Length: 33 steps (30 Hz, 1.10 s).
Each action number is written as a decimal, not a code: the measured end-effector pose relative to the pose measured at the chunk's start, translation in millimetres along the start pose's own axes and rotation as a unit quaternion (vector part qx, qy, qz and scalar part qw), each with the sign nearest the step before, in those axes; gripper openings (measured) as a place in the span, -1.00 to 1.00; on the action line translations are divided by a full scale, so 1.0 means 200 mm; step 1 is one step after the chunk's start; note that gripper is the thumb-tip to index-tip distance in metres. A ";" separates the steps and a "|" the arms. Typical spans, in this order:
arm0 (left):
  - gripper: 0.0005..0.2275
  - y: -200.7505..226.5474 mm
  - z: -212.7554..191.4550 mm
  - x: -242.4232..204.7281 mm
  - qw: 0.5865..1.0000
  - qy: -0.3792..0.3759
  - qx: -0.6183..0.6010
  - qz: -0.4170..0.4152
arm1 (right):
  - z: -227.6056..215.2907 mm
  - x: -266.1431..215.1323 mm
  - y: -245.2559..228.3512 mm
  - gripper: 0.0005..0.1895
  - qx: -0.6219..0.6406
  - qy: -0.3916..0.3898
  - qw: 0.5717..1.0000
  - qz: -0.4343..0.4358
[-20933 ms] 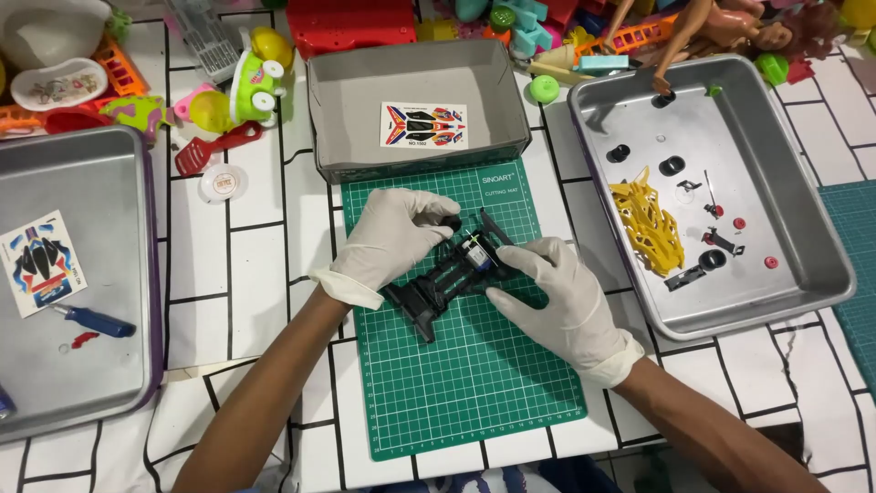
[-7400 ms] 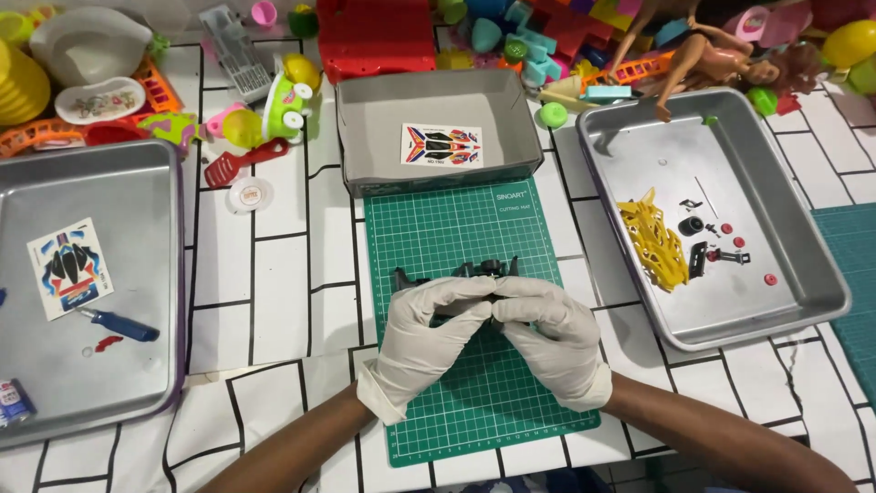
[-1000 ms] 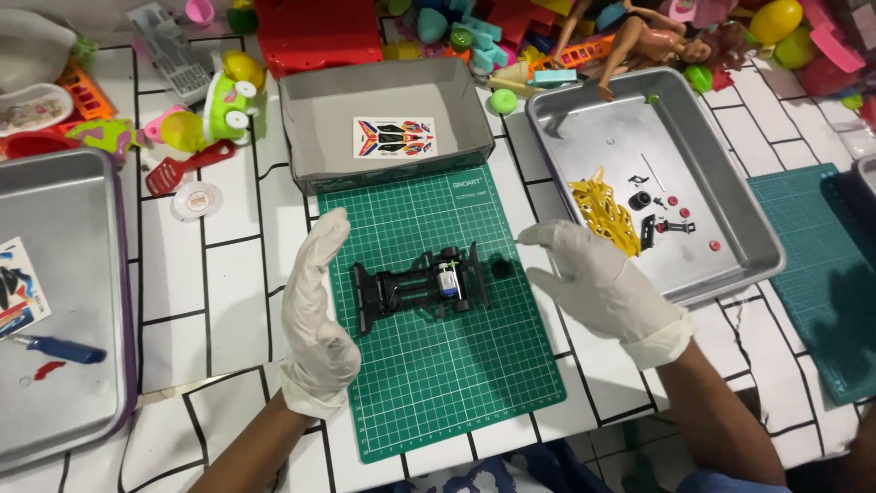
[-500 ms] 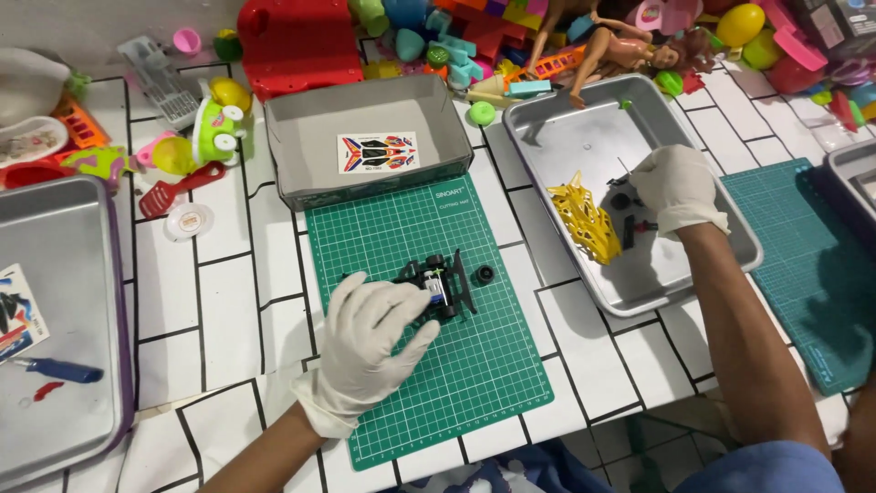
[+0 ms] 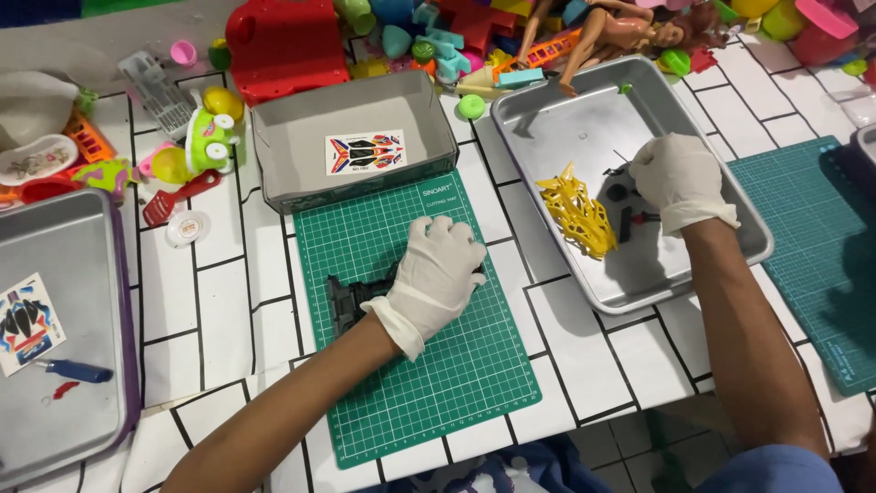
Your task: The person assembles a toy car on a green cutting mat. They attach wheels to a black chassis, secure a yellow body shell, and add red wheel caps. The person handles the parts by hand and uses a screwdriver to tighten components.
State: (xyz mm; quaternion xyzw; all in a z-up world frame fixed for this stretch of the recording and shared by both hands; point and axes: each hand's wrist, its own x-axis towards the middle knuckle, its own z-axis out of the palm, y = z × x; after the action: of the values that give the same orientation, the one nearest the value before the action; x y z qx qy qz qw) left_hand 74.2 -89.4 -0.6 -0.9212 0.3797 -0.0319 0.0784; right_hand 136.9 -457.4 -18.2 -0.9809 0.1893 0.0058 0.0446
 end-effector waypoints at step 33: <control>-0.81 -0.43 -0.08 -0.45 0.418 0.293 -0.812 -0.284 | -0.23 -1.01 -1.27 -0.66 0.551 -0.179 0.787 -0.214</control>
State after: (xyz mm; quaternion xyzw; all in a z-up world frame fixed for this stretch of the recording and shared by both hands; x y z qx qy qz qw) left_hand 68.1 31.1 29.2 -0.5469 -0.0546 0.0030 -0.8354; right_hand 43.0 -151.3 56.0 -0.7864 -0.0654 0.0662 0.6106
